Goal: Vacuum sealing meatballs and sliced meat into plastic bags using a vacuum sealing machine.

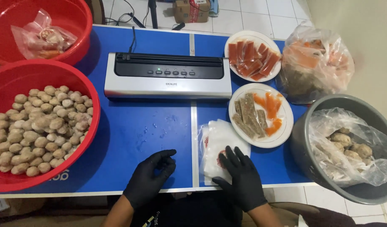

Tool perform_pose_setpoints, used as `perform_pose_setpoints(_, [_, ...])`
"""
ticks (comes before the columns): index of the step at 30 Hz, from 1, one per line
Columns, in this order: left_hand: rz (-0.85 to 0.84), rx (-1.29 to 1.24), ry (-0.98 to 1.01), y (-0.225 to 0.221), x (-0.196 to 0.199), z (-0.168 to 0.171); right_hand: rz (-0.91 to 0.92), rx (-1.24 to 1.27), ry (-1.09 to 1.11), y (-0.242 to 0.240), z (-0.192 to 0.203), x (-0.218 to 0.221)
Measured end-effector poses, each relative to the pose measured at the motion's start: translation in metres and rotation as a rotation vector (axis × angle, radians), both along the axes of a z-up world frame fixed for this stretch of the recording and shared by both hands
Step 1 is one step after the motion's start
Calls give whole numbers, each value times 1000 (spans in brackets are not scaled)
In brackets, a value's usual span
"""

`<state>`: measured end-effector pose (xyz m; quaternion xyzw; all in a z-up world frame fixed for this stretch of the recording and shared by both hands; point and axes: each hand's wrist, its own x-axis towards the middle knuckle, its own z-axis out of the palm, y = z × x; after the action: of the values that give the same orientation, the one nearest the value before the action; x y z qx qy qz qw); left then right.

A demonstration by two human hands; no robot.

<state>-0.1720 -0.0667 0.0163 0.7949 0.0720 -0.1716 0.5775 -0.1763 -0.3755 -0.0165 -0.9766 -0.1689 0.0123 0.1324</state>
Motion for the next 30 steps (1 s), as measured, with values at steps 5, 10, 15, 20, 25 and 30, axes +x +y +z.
perform_pose_setpoints(5, [4,-14,35,1,1,3,77,141,13,-3,3,0])
perform_pose_setpoints(10, [69,-21,73,1,10,13,24,226,147,-5,11,4])
perform_pose_setpoints(15, [19,345,-506,4,59,-12,23,229,166,-4,7,7])
perform_pose_setpoints(20, [-37,928,-1017,-5,144,-12,-8,221,196,-8,2,7])
perform_pose_setpoints(25, [-158,1254,-976,-5,209,-48,-44,258,189,-4,7,5])
perform_pose_setpoints(30, [-158,1341,-1090,-2,224,-49,-42,261,222,-8,2,9])
